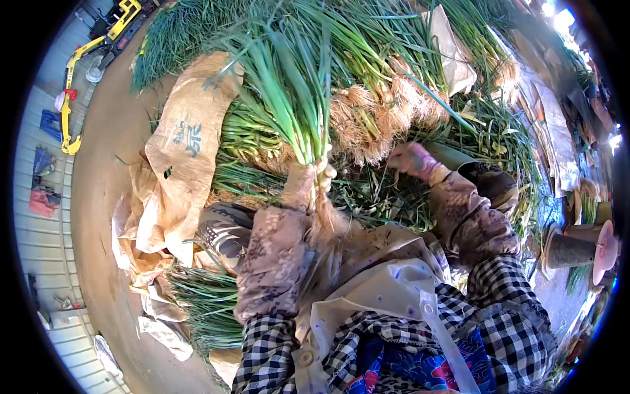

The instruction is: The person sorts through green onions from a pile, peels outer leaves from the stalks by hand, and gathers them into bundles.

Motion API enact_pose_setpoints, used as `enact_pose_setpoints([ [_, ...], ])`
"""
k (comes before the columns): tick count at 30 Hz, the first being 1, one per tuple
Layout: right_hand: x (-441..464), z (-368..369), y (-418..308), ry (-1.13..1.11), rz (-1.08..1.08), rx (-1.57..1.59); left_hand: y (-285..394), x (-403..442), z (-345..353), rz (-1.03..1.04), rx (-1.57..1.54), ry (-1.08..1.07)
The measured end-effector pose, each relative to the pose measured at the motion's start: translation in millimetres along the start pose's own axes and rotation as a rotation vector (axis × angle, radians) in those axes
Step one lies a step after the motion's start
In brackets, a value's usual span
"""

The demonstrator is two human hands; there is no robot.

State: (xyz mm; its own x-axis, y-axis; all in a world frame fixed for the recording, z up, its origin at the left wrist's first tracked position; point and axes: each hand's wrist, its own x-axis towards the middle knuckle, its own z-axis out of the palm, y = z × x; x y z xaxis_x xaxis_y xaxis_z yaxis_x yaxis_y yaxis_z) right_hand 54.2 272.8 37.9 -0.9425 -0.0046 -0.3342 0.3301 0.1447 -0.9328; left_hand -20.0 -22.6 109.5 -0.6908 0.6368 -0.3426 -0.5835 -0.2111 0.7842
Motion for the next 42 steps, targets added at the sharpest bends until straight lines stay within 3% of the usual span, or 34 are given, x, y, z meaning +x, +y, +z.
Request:
enact_pose_setpoints([
  [2, 8, -22, -18, 0.108, -0.157, -0.655, 18, -17, 3, -0.072, 0.198, -0.043],
  [4, 0, -11, -64, 0.260, -0.360, -0.645, 5, -11, -16, -0.108, 0.140, -0.280],
  [7, 14, -1, -106, 0.560, -0.675, -0.610, 8, -34, 5, -0.233, 0.108, -0.263],
  [8, 12, 1, -128, 0.582, -0.601, -0.499, 10, -42, 12, -0.307, 0.222, -0.162],
  [9, 25, -4, -133, 0.675, -0.755, -0.431, 5, -47, 13, -0.312, 0.200, -0.190],
  [10, 31, -15, -134, 0.735, -0.760, -0.500, 0, -52, 15, -0.317, 0.171, -0.215],
  [11, 27, -14, -152, 0.749, -0.626, -0.466, -4, -57, 20, -0.307, 0.141, -0.246],
  [14, 65, -25, -153, 0.820, -0.581, -0.795, -6, -72, 32, -0.316, 0.082, -0.292],
  [15, 65, -23, -156, 0.713, -0.457, -0.893, -6, -77, 33, -0.342, 0.090, -0.287],
  [16, 78, -24, -151, 0.688, -0.491, -0.983, -4, -81, 37, -0.368, 0.097, -0.281],
  [18, 91, -29, -142, 0.367, -0.239, -1.212, 9, -95, 51, -0.383, 0.126, -0.324],
  [20, 108, -46, -108, 0.428, -0.220, -1.436, 16, -111, 47, -0.399, 0.135, -0.344],
  [22, 90, -75, -100, 0.572, -0.246, -1.396, 19, -122, 32, -0.398, 0.186, -0.339],
  [25, 83, -134, -51, 0.697, -0.096, -1.310, 23, -133, 25, -0.493, 0.053, -0.229],
  [26, 50, -157, -55, 0.591, 0.027, -1.347, 26, -139, 22, -0.475, 0.132, -0.232],
  [28, 4, -220, -41, 0.761, 0.454, -1.203, 33, -155, 14, -0.454, 0.188, -0.216],
  [29, -14, -275, -1, 0.865, 0.432, -1.040, 29, -163, 7, -0.409, 0.150, -0.184],
  [30, -46, -282, 4, 0.905, 0.308, -1.346, 28, -166, 3, -0.435, 0.144, -0.164],
  [31, -61, -288, 12, 0.906, 0.292, -1.400, 27, -166, 2, -0.461, 0.114, -0.174],
  [35, -62, -278, 18, 0.781, 0.305, -1.247, 23, -163, -4, -0.490, 0.045, -0.193],
  [42, -7, -243, 10, 0.567, 0.140, -1.194, 53, -222, -32, -0.173, 0.193, -0.110],
])
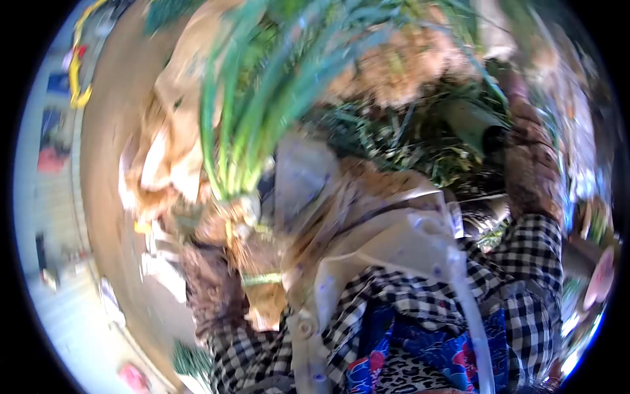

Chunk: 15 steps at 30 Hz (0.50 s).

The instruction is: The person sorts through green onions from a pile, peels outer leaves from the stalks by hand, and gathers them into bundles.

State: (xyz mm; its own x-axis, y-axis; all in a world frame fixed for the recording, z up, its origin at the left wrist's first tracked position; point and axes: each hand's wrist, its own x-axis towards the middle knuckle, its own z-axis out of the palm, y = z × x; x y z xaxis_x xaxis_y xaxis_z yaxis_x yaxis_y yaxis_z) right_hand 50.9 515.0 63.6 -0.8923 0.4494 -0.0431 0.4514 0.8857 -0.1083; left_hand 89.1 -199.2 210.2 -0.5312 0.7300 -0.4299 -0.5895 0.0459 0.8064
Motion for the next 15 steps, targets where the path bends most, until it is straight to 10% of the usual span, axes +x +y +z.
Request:
enact_pose_setpoints([
  [8, 24, 23, -68, -0.124, -0.130, 0.081, -45, -154, -74, 0.507, -0.059, 0.759],
  [15, 56, 72, -58, -0.119, -0.332, 0.197, -276, -163, -133, 0.432, -0.700, 1.241],
])
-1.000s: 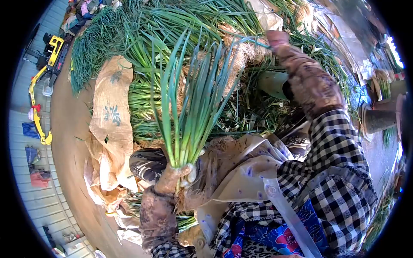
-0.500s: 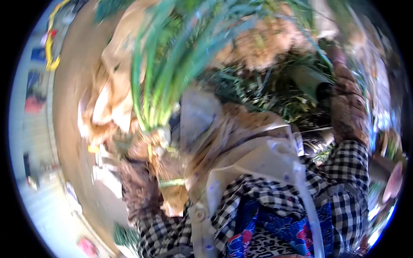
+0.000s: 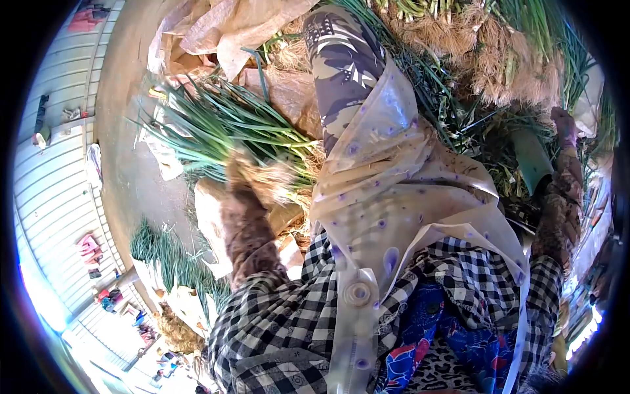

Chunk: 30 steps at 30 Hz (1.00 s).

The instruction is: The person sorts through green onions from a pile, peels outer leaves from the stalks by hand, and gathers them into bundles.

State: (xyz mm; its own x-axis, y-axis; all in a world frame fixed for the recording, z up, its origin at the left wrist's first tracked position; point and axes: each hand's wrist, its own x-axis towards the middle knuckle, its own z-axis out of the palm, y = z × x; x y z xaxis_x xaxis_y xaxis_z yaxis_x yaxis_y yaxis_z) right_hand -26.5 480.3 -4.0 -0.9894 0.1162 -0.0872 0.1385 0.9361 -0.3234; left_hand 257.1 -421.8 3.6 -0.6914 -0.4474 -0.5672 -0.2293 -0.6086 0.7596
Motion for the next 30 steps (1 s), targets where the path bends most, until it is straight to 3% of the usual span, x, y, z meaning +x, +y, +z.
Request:
enact_pose_setpoints([
  [1, 7, 4, 15, 0.010, -0.070, -0.010, -43, -1, -8, -0.060, -0.058, 0.095],
  [2, -11, -11, -47, -0.098, 0.048, -0.108, -82, -5, -10, -0.100, -0.114, 0.159],
  [3, -12, -7, -59, -0.063, 0.006, -0.093, -115, -9, -6, -0.125, -0.174, 0.209],
  [6, -4, -18, -94, 0.034, -0.096, -0.074, -150, -6, 17, -0.089, -0.327, 0.178],
  [7, 8, -22, -108, 0.055, -0.136, -0.066, -135, 2, 20, -0.052, -0.364, 0.129],
  [9, -36, -58, -256, -0.031, -0.240, 0.317, -76, -1, 52, -0.018, -0.325, 0.020],
  [10, -46, -64, -302, -0.069, -0.383, 0.397, -71, 41, 22, -0.004, -0.538, -0.265],
  [11, -56, -70, -347, -0.122, -0.524, 0.481, -31, 56, 22, -0.105, -0.459, -0.361],
  [13, -61, -60, -416, -0.265, -0.630, 0.591, 24, 61, 43, -0.033, -0.379, -0.361],
  [14, -63, -49, -454, -0.326, -0.790, 0.796, 46, 62, 57, 0.024, -0.364, -0.366],
  [15, -78, -56, -496, -0.214, -0.866, 0.586, 62, 59, 76, 0.070, -0.357, -0.380],
  [16, -87, -50, -525, -0.308, -0.859, 0.773, 76, 59, 92, 0.111, -0.350, -0.402],
  [18, -66, 4, -562, -0.281, -1.423, 1.277, 94, 56, 135, 0.179, -0.355, -0.464],
  [20, -105, -33, -601, -0.446, -1.225, 0.693, 111, 59, 176, 0.223, -0.376, -0.531],
  [21, -113, -57, -608, -0.749, -1.002, 0.325, 119, 60, 199, 0.236, -0.389, -0.567],
  [23, -95, 42, -600, -0.613, -1.111, 1.166, 134, 62, 241, 0.214, -0.443, -0.662],
  [25, -90, 48, -578, -0.467, -1.162, 1.397, 142, 63, 280, 0.133, -0.520, -0.765],
  [27, -123, -25, -528, -0.395, -1.121, 1.037, 131, 38, 321, 0.442, -0.496, -0.461],
  [29, -147, -67, -484, -0.354, -0.948, 0.693, 138, 95, 295, 0.521, -0.516, -0.515],
  [30, -145, -69, -459, -0.310, -0.871, 0.683, 140, 101, 286, 0.512, -0.493, -0.553],
])
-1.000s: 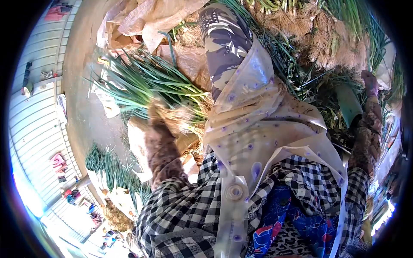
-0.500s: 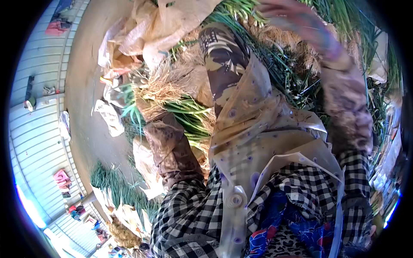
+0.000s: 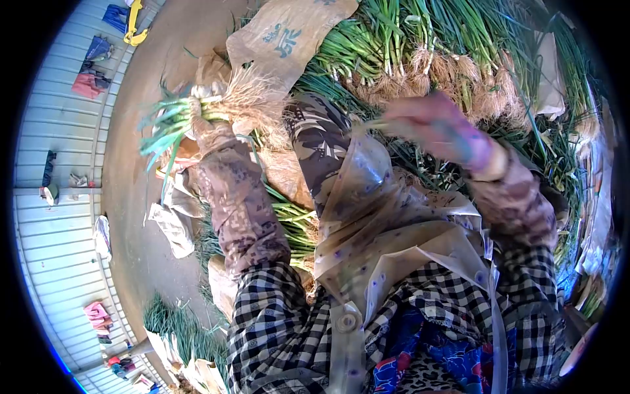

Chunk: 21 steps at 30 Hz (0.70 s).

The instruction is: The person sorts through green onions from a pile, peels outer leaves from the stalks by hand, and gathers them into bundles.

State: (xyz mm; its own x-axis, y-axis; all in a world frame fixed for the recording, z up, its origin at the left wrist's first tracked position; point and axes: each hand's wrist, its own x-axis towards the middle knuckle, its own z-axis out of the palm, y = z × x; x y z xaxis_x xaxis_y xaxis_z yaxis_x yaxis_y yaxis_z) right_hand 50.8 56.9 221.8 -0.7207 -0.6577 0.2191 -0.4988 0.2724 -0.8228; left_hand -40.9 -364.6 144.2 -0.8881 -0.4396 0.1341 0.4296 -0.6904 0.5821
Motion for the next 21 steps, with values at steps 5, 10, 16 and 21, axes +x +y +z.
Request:
enact_pose_setpoints([
  [5, -118, -34, 161, -0.178, 0.028, -0.848, 30, -17, -49, -0.292, 0.025, -0.333],
  [10, -176, -40, 215, -0.081, 0.318, -0.844, 28, -80, -93, -0.191, 0.280, 0.125],
  [16, -160, -46, 216, -0.013, 0.388, -0.552, -1, -202, -162, -0.349, 0.642, 0.591],
  [21, -117, -60, 208, 0.181, 0.402, -0.540, -6, -230, -170, -0.462, 0.971, 0.720],
])
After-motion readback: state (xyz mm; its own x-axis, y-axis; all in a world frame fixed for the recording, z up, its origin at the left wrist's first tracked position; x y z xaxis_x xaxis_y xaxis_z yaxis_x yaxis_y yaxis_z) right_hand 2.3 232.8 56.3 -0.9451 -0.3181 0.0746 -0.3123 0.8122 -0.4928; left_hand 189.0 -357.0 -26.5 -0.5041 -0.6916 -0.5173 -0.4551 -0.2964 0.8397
